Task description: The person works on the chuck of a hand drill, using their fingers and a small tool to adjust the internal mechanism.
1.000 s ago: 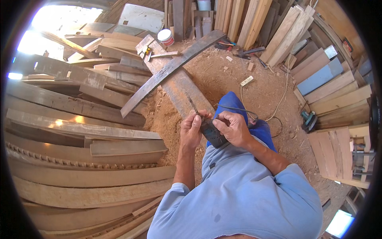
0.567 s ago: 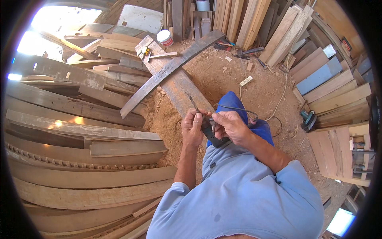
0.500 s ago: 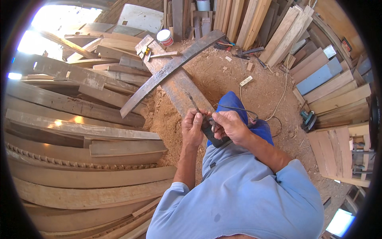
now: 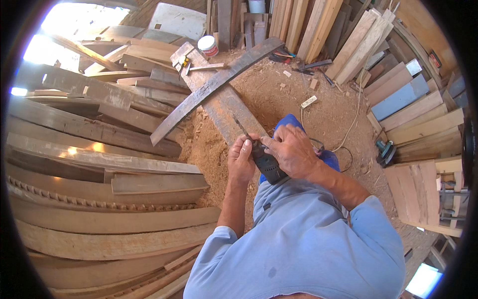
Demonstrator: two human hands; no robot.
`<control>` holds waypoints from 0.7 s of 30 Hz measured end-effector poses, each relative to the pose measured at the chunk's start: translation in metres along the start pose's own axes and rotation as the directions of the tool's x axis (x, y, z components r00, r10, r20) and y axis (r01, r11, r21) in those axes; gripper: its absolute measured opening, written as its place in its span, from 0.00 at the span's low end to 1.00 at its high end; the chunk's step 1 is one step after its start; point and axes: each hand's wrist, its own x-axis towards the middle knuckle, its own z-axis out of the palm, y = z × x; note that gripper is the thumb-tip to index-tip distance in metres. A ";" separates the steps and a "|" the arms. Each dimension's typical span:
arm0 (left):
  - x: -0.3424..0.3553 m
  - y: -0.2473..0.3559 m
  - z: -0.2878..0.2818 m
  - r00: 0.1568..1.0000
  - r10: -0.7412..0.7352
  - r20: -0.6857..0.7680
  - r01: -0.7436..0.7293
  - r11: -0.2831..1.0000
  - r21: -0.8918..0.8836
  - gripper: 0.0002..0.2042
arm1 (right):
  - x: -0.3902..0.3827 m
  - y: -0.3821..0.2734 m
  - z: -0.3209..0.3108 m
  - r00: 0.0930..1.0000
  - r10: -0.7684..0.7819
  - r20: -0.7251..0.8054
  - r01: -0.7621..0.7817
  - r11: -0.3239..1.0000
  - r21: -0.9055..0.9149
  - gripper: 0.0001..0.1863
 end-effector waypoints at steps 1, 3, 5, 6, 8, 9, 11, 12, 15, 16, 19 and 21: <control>0.001 0.000 -0.001 1.000 -0.002 0.009 0.003 0.999 -0.039 0.11 | -0.003 -0.005 0.001 0.985 0.152 0.082 -0.159 0.984 0.078 0.14; 0.002 -0.004 -0.005 1.000 -0.003 0.015 0.005 0.997 -0.077 0.11 | -0.008 -0.009 0.006 0.940 0.291 0.176 -0.317 0.938 0.142 0.13; 0.000 -0.009 -0.010 1.000 0.012 -0.024 -0.013 0.997 -0.076 0.10 | -0.013 -0.009 0.015 0.896 0.424 0.130 -0.413 0.690 0.594 0.15; 0.000 -0.006 -0.008 1.000 0.009 -0.024 -0.011 0.997 -0.075 0.10 | -0.011 -0.009 0.012 0.895 0.426 0.131 -0.415 0.688 0.595 0.15; 0.000 0.000 -0.001 0.999 0.019 0.044 -0.017 0.999 -0.049 0.10 | -0.006 -0.008 0.003 0.734 0.559 0.386 -0.675 0.536 0.507 0.17; 0.001 -0.001 -0.001 0.999 0.018 0.048 -0.015 0.999 -0.050 0.10 | -0.008 -0.008 0.007 0.733 0.562 0.383 -0.675 0.536 0.506 0.17; 0.003 -0.004 -0.003 0.999 0.023 0.043 -0.022 0.999 -0.032 0.11 | -0.015 -0.006 0.019 0.819 0.552 0.158 -0.535 0.633 0.559 0.16; 0.003 -0.006 -0.005 0.999 0.024 0.043 -0.022 0.999 -0.031 0.11 | -0.015 -0.004 0.020 0.819 0.552 0.158 -0.535 0.633 0.559 0.16; 0.001 -0.009 -0.009 0.999 0.049 0.015 -0.049 0.999 -0.019 0.10 | -0.010 0.000 0.015 0.901 0.425 0.083 -0.399 0.740 0.542 0.17; 0.000 -0.007 -0.007 0.999 0.034 0.018 -0.034 0.999 -0.023 0.10 | -0.007 -0.002 0.005 0.873 0.458 0.165 -0.466 0.687 0.557 0.20; 0.000 -0.005 -0.004 0.999 0.035 0.031 -0.034 0.999 -0.015 0.10 | -0.006 0.005 -0.001 0.844 0.473 0.253 -0.527 0.646 0.553 0.24; -0.001 -0.005 -0.003 0.998 0.051 0.041 -0.051 0.999 -0.002 0.09 | -0.005 0.009 0.000 0.850 0.460 0.258 -0.521 0.660 0.541 0.25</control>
